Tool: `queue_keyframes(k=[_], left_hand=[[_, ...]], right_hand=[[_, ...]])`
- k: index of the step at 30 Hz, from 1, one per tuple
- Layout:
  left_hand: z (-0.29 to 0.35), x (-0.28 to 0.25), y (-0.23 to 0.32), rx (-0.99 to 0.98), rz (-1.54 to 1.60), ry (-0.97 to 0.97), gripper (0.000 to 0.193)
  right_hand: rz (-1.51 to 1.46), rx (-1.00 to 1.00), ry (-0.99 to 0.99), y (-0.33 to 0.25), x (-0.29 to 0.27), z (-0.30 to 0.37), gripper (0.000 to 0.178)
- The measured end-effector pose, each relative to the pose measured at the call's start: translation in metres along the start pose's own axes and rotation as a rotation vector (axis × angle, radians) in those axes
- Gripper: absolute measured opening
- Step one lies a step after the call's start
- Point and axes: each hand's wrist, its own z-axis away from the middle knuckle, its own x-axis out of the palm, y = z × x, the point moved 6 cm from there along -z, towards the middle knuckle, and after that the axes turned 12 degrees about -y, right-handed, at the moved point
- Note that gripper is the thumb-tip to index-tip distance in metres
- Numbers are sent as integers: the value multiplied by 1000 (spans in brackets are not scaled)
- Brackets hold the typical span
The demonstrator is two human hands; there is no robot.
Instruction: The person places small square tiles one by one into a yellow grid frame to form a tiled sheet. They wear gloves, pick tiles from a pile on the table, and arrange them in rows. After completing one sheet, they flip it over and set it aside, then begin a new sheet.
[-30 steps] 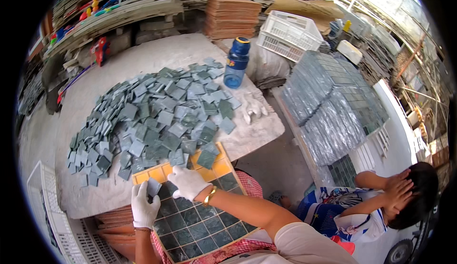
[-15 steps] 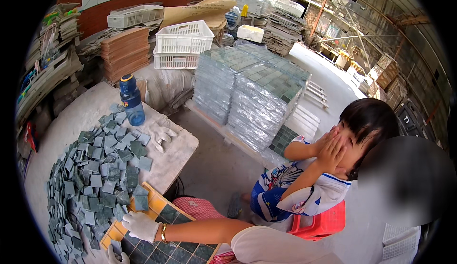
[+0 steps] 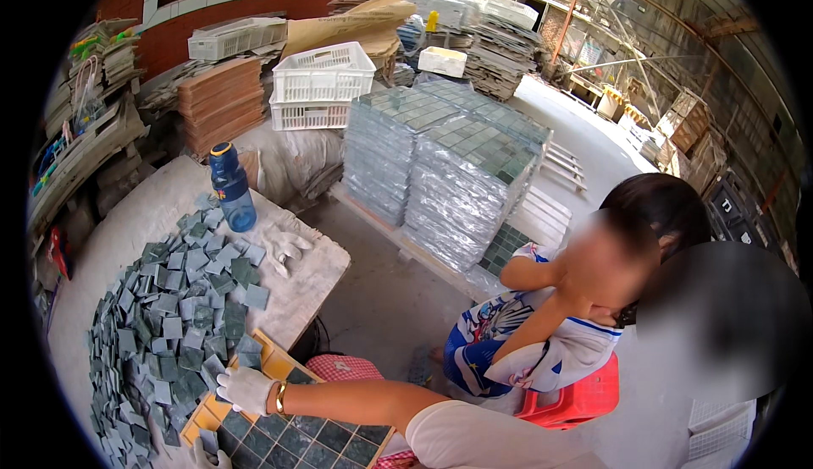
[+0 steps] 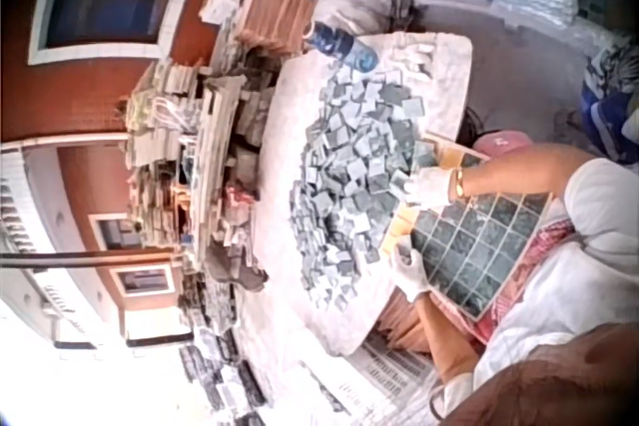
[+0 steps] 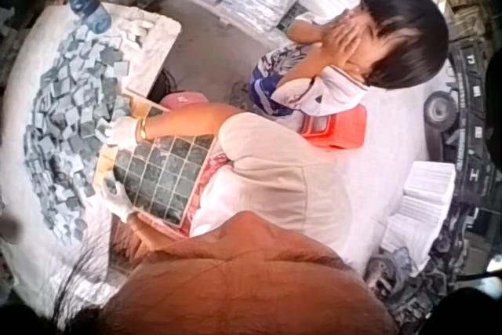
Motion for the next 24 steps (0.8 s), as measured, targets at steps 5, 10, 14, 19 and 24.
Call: queue_keyframes(k=[5,10,14,19,24], left_hand=[[6,-7,4,-99,-22,-15,42],[5,13,-31,-99,103,-17,42],[7,11,-31,-155,83,-12,47],[15,3,-25,-186,114,-16,46],[17,3,-23,-160,135,40,44]], right_hand=[[-379,61,241,11,-20,5,12],[-1148,178,-52,42,-20,32,19],[-1391,325,-150,45,-6,45,21],[-1147,361,-209,28,-19,40,21],[-535,-130,221,14,-26,40,15]])
